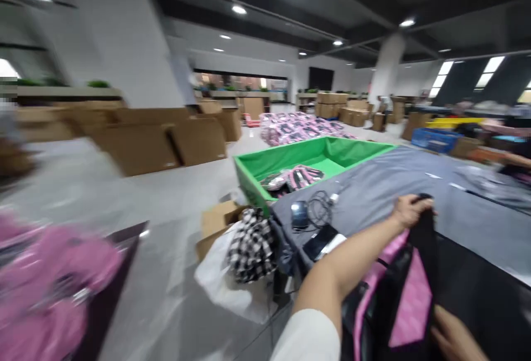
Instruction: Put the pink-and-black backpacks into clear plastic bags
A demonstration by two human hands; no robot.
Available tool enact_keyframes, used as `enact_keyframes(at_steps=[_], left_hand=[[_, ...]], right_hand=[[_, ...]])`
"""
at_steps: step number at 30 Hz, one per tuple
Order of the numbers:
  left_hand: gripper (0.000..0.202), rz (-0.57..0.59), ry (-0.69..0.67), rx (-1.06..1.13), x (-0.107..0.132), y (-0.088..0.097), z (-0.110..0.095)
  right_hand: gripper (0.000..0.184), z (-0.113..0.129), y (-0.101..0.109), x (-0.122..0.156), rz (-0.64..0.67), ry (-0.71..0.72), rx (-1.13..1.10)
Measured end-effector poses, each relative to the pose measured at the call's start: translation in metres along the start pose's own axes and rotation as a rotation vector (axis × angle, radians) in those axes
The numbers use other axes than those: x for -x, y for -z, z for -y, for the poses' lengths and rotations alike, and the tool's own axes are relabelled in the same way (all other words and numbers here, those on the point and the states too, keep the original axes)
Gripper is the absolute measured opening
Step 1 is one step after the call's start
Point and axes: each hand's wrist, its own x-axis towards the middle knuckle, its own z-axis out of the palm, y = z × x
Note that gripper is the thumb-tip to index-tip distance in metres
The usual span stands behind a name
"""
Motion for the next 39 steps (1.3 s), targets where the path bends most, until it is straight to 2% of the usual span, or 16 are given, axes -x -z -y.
enact_keyframes(at_steps=[2,4,7,9,11,13,15,16,18,21,23,27,30,34,37,39], left_hand=[[0.020,0.069,0.007,-0.103,-0.009,-0.010,0.007],[0.023,0.109,-0.008,-0.233,-0.021,-0.019,0.030],[0.032,0.072,-0.081,-0.427,-0.033,-0.024,0.078],[0.022,0.009,-0.164,-0.530,-0.036,-0.020,0.106],[0.006,-0.036,-0.230,-0.606,-0.036,-0.014,0.125],[0.015,-0.071,-0.288,-0.660,-0.037,-0.011,0.134],[0.030,-0.085,-0.401,-0.758,-0.036,-0.017,0.137],[0.031,-0.045,-0.480,-0.820,-0.034,-0.023,0.138],[0.024,0.179,-0.641,-0.923,-0.027,-0.042,0.139],[0.017,0.667,-0.718,-0.905,-0.008,-0.077,0.145],[0.026,0.784,-0.649,-0.833,0.003,-0.099,0.149],[0.044,0.763,-0.426,-0.739,0.009,-0.134,0.150],[0.057,0.820,-0.475,-0.826,0.003,-0.147,0.158],[0.082,0.838,-0.435,-0.742,-0.002,-0.153,0.184],[0.074,0.841,-0.456,-0.640,0.000,-0.153,0.204],[0.068,0.810,-0.518,-0.599,-0.001,-0.150,0.215]], right_hand=[[0.033,0.011,-0.005,0.020,0.185,0.018,-0.114],[0.032,0.023,-0.008,0.036,0.277,-0.045,-0.112],[0.021,0.032,0.006,0.058,0.273,-0.134,-0.022],[0.022,0.025,0.033,0.072,0.151,-0.218,-0.026],[0.024,0.005,0.068,0.084,-0.081,-0.359,-0.026],[0.025,-0.027,0.104,0.089,-0.352,-0.575,0.015],[0.024,-0.065,0.129,0.084,-0.529,-0.844,-0.037],[0.025,-0.083,0.136,0.078,-0.552,-0.964,-0.115],[0.031,-0.111,0.141,0.061,-0.547,-1.090,-0.268],[0.034,-0.128,0.140,0.032,-0.559,-1.059,-0.349],[0.031,-0.123,0.142,0.019,-0.613,-1.005,-0.343],[0.021,-0.093,0.152,0.022,-0.669,-0.737,-0.091],[0.015,-0.073,0.158,0.039,-0.579,-0.598,0.233],[0.011,-0.070,0.163,0.054,-0.451,-0.804,0.334],[0.012,-0.071,0.162,0.055,-0.501,-0.990,0.226],[0.014,-0.067,0.154,0.052,-0.560,-1.030,0.226]])
